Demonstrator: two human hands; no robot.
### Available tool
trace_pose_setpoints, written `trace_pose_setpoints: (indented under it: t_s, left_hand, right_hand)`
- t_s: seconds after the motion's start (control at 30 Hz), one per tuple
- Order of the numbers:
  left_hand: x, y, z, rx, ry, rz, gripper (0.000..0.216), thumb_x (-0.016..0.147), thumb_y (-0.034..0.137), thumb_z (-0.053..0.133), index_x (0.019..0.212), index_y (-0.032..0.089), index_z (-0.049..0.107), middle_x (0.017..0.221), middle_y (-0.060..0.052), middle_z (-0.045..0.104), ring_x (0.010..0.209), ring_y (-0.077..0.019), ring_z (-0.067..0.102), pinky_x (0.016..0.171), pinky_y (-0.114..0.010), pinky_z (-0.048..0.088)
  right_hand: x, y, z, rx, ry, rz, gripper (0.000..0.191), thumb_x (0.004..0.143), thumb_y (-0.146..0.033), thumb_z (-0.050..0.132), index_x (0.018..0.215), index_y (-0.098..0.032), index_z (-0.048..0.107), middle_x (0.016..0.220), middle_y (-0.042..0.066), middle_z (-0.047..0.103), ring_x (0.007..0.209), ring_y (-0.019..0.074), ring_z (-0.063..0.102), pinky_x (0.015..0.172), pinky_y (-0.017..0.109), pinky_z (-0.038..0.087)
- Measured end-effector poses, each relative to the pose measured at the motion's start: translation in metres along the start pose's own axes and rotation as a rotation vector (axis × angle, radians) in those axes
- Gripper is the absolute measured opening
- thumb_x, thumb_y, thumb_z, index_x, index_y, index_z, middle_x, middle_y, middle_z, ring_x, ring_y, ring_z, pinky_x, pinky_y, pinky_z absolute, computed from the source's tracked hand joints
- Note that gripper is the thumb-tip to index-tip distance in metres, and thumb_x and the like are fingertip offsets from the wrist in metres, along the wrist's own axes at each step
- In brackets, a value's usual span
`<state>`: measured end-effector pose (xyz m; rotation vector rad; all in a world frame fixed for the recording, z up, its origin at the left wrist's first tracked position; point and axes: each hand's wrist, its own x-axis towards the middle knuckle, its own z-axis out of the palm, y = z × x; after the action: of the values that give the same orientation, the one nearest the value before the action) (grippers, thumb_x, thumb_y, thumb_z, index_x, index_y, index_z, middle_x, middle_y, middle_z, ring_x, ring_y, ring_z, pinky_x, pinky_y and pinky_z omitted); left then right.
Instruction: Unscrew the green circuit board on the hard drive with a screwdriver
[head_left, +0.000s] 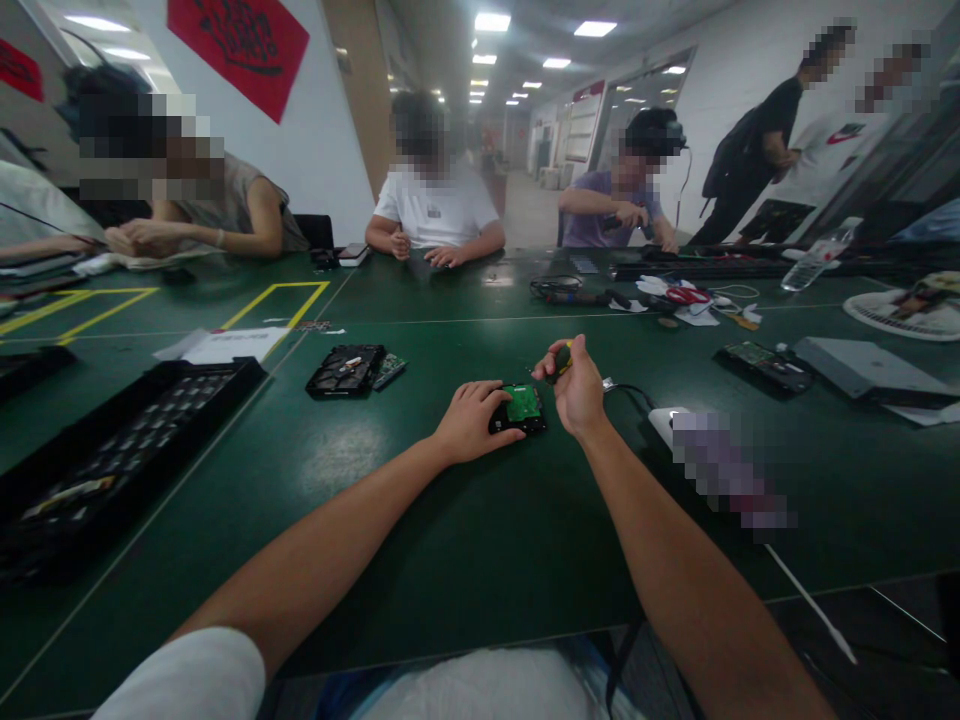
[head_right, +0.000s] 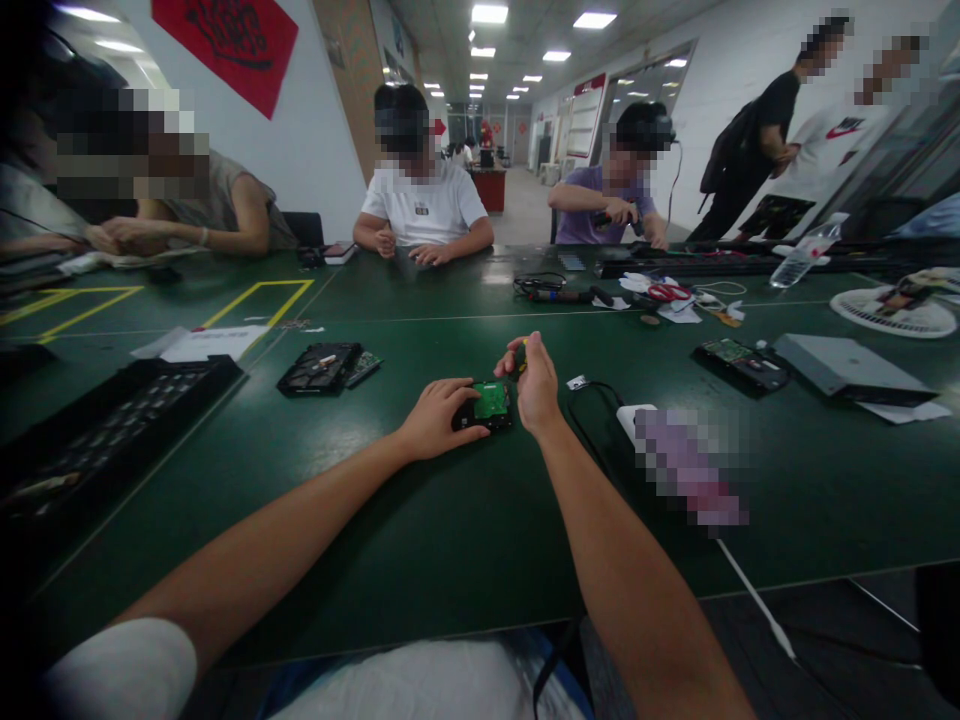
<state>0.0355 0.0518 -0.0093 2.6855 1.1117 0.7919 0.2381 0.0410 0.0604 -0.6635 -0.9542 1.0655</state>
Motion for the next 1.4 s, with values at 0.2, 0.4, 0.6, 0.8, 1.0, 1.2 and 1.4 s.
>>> trace_pose_setpoints:
  t_s: [0.2, 0.4, 0.6, 0.8, 1.0, 1.2, 1.4]
  left_hand:
    - [0.0003, -0.0005, 0.0016, 0.009, 0.012, 0.005, 0.067, 0.090, 0.070, 0.075, 0.135, 0.023, 0.065, 0.150, -0.016, 0.060, 0.140, -0.0379, 0.055, 0.120, -0.058, 0.040]
    - [-0.0001, -0.0005, 0.0012, 0.012, 0.008, 0.003, 0.067, 0.090, 0.071, 0.075, 0.137, 0.024, 0.064, 0.151, -0.015, 0.060, 0.141, -0.0377, 0.054, 0.120, -0.058, 0.040]
    - [-0.0002, 0.0004, 0.0005, 0.013, 0.006, 0.006, 0.067, 0.090, 0.071, 0.074, 0.136, 0.023, 0.065, 0.151, -0.016, 0.060, 0.141, -0.0379, 0.055, 0.119, -0.058, 0.041]
    - [-0.0001, 0.0010, -0.0004, 0.017, 0.007, 0.012, 0.068, 0.091, 0.072, 0.073, 0.137, 0.022, 0.065, 0.150, -0.017, 0.060, 0.141, -0.0380, 0.054, 0.120, -0.058, 0.040]
    - [0.0002, 0.0008, 0.0001, 0.010, 0.006, 0.004, 0.069, 0.090, 0.072, 0.074, 0.137, 0.023, 0.065, 0.151, -0.017, 0.060, 0.141, -0.0383, 0.054, 0.120, -0.059, 0.040]
    - [-0.0003, 0.0017, -0.0011, 0.018, 0.004, 0.008, 0.069, 0.091, 0.073, 0.072, 0.137, 0.022, 0.064, 0.151, -0.017, 0.060, 0.141, -0.0379, 0.055, 0.119, -0.059, 0.041]
    - [0.0000, 0.0015, -0.0007, 0.016, 0.003, 0.001, 0.069, 0.090, 0.072, 0.073, 0.137, 0.023, 0.064, 0.150, -0.017, 0.060, 0.141, -0.0375, 0.055, 0.120, -0.058, 0.040]
  right_hand:
    - [-0.0001, 0.0029, -0.0002, -0.013, 0.020, -0.057, 0.046, 0.092, -0.071, 0.071, 0.093, -0.029, 0.052, 0.066, -0.008, 0.054, 0.060, 0.0151, 0.059, 0.069, 0.032, 0.053]
    - [-0.0020, -0.0021, 0.0005, -0.015, -0.072, -0.053, 0.038, 0.098, -0.062, 0.066, 0.087, -0.027, 0.057, 0.071, -0.004, 0.060, 0.069, 0.0170, 0.065, 0.074, 0.033, 0.054]
    - [-0.0008, -0.0022, 0.0010, -0.022, -0.052, -0.024, 0.040, 0.098, -0.063, 0.065, 0.085, -0.025, 0.065, 0.073, -0.002, 0.060, 0.070, 0.0168, 0.064, 0.072, 0.033, 0.054]
    - [-0.0016, 0.0000, 0.0007, -0.050, -0.020, -0.052, 0.036, 0.092, -0.058, 0.077, 0.087, -0.025, 0.062, 0.075, -0.004, 0.064, 0.068, 0.0143, 0.062, 0.071, 0.030, 0.052]
    - [-0.0033, -0.0041, 0.0021, -0.025, -0.055, -0.033, 0.029, 0.096, -0.053, 0.072, 0.090, -0.026, 0.062, 0.073, -0.003, 0.067, 0.069, 0.0159, 0.064, 0.072, 0.031, 0.052]
    - [-0.0014, -0.0040, 0.0000, -0.027, -0.070, 0.001, 0.043, 0.102, -0.060, 0.056, 0.085, -0.024, 0.071, 0.069, 0.000, 0.065, 0.068, 0.0180, 0.064, 0.073, 0.033, 0.052]
    - [-0.0027, -0.0051, 0.0016, 0.029, -0.045, 0.032, 0.050, 0.098, -0.070, 0.058, 0.080, -0.025, 0.067, 0.062, -0.003, 0.053, 0.062, 0.0161, 0.058, 0.070, 0.032, 0.051]
